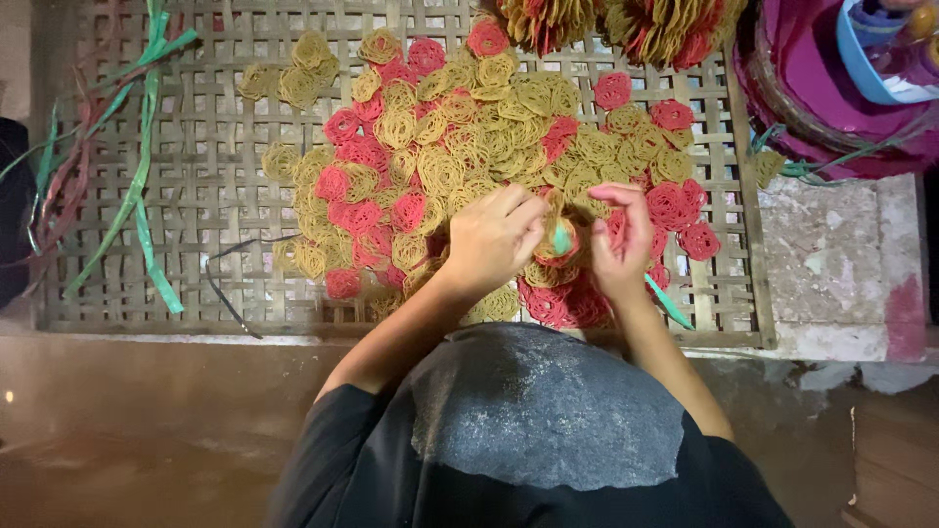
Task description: The person threads small red and yellow circular woven items onto a green plastic strip, then gathers them into a bundle and secures the bundle with a tie. The process is repeated to create multiple bundles on a woven tray.
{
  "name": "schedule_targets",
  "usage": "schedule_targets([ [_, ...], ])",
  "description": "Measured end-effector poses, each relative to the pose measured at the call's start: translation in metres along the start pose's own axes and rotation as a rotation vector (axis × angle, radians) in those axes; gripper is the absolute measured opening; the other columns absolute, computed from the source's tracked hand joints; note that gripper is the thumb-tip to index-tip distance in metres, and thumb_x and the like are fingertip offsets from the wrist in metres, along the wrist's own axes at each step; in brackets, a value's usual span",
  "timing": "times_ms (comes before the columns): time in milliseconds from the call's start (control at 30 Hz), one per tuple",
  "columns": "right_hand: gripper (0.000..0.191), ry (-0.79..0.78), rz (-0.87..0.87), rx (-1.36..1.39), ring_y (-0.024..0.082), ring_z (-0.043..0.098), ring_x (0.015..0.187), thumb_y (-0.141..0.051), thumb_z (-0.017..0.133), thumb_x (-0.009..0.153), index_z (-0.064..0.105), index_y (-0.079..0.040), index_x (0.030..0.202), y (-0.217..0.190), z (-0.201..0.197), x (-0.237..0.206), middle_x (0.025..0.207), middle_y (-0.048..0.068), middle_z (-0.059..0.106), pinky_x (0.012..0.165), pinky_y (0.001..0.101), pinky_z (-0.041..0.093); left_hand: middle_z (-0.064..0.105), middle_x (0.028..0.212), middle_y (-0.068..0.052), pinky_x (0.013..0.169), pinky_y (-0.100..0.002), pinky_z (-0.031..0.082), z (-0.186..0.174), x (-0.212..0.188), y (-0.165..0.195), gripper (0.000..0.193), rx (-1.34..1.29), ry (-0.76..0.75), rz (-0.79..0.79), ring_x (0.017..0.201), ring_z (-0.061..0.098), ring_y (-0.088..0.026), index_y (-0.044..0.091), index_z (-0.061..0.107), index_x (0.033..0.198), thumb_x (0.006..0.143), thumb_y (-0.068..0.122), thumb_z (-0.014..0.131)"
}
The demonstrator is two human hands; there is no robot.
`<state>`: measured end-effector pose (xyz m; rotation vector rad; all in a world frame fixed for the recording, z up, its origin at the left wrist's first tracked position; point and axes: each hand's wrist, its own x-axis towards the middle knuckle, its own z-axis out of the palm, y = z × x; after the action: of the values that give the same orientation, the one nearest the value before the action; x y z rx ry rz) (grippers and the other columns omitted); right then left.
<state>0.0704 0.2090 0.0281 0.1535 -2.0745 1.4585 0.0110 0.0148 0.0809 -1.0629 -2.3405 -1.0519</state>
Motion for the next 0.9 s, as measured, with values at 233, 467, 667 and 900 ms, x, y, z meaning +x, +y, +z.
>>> schedule_targets([
  [233, 0.026, -0.108, -0.09, -0.133, 0.025, 0.06, 0.12, -0.013, 0.06, 0.098, 0.064, -0.002, 0.121, -0.005, -0.003, -0.002, 0.125, 0.009, 0.064, 0.109, 0.0392, 0.048, 0.059, 0.091, -0.002, 0.066, -0.033, 0.052, 0.011, 0.007, 0.003, 0.009, -0.043, -0.049, 0.044, 0.085, 0.063, -0.02, 0.013, 0.064, 0.094, 0.088, 0.014, 0.071],
  [467, 0.035, -0.258, -0.087, -0.466, 0.029, 0.057, 0.123, -0.008, 0.075, 0.08, 0.063, -0.01, 0.113, -0.008, 0.005, -0.006, 0.132, 0.009, 0.063, 0.105, 0.0456, 0.044, 0.063, 0.089, -0.003, 0.067, -0.03, 0.053, 0.011, 0.003, 0.008, 0.007, -0.363, 0.032, -0.214, 0.078, 0.065, -0.017, 0.01, 0.066, 0.091, 0.086, 0.006, 0.069],
  [667, 0.032, -0.199, -0.058, -0.056, 0.025, 0.064, 0.122, 0.002, 0.073, 0.086, 0.066, -0.004, 0.117, -0.007, 0.0, -0.008, 0.129, 0.011, 0.066, 0.104, 0.0405, 0.052, 0.062, 0.086, -0.005, 0.07, -0.028, 0.052, 0.012, 0.008, 0.006, 0.01, -0.5, 0.029, -0.276, 0.076, 0.064, -0.016, 0.007, 0.065, 0.09, 0.084, 0.004, 0.071],
  [900, 0.02, -0.318, -0.099, -0.308, 0.024, 0.068, 0.104, 0.006, 0.075, 0.084, 0.074, -0.006, 0.101, 0.011, -0.011, -0.016, 0.114, 0.011, 0.071, 0.088, 0.0338, 0.055, 0.059, 0.082, -0.003, 0.071, -0.025, 0.048, 0.017, 0.007, 0.0, 0.01, -0.642, 0.071, -0.295, 0.075, 0.059, -0.012, 0.005, 0.063, 0.085, 0.083, -0.002, 0.07],
])
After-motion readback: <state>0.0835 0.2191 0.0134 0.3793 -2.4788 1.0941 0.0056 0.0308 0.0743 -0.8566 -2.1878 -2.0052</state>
